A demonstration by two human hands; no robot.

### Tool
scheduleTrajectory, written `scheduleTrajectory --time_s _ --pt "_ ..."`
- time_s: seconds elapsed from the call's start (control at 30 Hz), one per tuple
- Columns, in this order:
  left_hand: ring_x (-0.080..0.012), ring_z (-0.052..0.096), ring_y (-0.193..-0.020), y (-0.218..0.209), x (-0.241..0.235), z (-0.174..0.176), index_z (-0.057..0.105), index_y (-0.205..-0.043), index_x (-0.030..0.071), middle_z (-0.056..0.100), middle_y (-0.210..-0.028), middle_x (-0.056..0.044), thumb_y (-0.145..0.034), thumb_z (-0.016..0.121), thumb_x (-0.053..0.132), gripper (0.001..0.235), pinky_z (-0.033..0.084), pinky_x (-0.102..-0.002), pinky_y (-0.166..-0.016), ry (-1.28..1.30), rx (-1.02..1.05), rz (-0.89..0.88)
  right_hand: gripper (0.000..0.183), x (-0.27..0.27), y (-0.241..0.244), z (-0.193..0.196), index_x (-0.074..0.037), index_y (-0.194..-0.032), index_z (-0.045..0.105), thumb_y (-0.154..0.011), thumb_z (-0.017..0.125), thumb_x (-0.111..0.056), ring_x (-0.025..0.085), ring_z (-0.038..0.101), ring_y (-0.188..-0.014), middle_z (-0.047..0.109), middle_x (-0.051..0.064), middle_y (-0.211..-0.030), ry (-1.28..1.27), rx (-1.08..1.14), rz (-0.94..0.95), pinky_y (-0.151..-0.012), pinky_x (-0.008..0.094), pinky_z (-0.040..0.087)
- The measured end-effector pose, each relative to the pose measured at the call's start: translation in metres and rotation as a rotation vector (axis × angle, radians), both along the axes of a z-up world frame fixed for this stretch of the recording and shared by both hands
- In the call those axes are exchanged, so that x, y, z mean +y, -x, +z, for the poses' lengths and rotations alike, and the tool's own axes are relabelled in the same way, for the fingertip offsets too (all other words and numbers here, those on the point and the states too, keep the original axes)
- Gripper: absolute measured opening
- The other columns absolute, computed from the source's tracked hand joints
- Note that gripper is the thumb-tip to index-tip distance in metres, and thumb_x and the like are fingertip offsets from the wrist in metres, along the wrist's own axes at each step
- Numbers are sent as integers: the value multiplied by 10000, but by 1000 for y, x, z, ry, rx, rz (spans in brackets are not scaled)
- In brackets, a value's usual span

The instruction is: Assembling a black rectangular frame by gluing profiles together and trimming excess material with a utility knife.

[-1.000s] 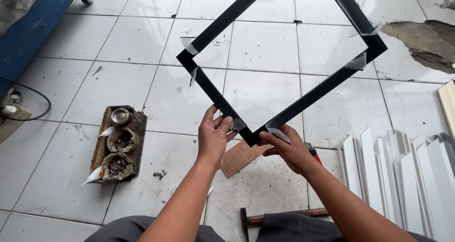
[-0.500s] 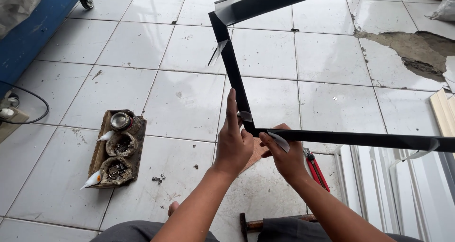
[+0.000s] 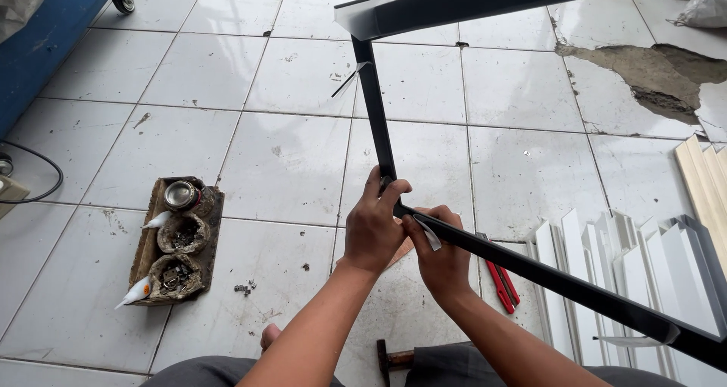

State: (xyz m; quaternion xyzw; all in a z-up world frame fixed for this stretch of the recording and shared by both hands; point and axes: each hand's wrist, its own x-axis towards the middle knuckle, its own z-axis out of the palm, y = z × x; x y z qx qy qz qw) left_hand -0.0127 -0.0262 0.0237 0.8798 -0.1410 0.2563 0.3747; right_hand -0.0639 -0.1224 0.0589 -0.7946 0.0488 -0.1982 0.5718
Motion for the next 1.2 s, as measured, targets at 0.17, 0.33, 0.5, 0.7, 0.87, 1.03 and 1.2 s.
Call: scheduleTrajectory --time_s 0.17,0.33,0.5,0.7,0.87,1.03,1.2 --pt "-317 639 -828 2 1 -3 550 -883 256 537 -1132 -134 -628 771 256 337 531 -408 -623 41 10 27 158 0 0 -3 -97 -743 550 -775 691 -160 232 608 -802 647 75 -775 141 -17 29 -697 314 471" --pt "-304 645 -806 1 1 -9 540 -860 270 566 -1103 -117 -639 771 301 321 532 -390 -596 19 29 9 164 -15 -1 -14 -103 -778 557 -771 697 -187 270 593 -869 641 81 -829 179 -9 108 -762 367 454" --pt "-320 644 -794 7 5 -1 520 -860 271 557 -1112 -119 -571 809 173 420 537 -403 -605 -3 54 -51 368 -48 -3 22 -100 -1045 585 -697 694 -144 357 565 -964 624 153 -1022 358 327 422 -791 473 456" --pt "-294 648 -786 10 3 -3 512 -849 281 558 -1119 -88 -582 793 151 409 538 -385 -595 -16 66 -68 376 -121 -21 -5 -85 -1084 602 -722 680 -151 305 592 -883 623 149 -970 634 601 117 -713 422 492" --pt "-295 646 -790 8 2 -6 509 -848 291 559 -1123 -76 -577 785 127 420 542 -385 -606 -28 67 -88 490 -94 -32 -5 -88 -1148 577 -708 719 -252 333 524 -986 589 146 -1022 846 569 164 -787 509 442" --pt "-312 644 -790 9 5 -9 514 -841 290 562 -1124 -89 -596 768 105 398 540 -394 -600 -43 77 -112 253 -78 -38 -9 -161 -1046 658 -806 639 -239 269 463 -1026 579 88 -1038 824 510 189 -779 450 389" --pt "-307 646 -782 8 5 -6 508 -841 292 561 -1127 -85 -605 757 102 392 543 -397 -599 -43 79 -112 294 -68 -35 43 -9 -1041 558 -872 440 -218 358 607 -921 690 183 -787 489 714 518 -837 453 409"
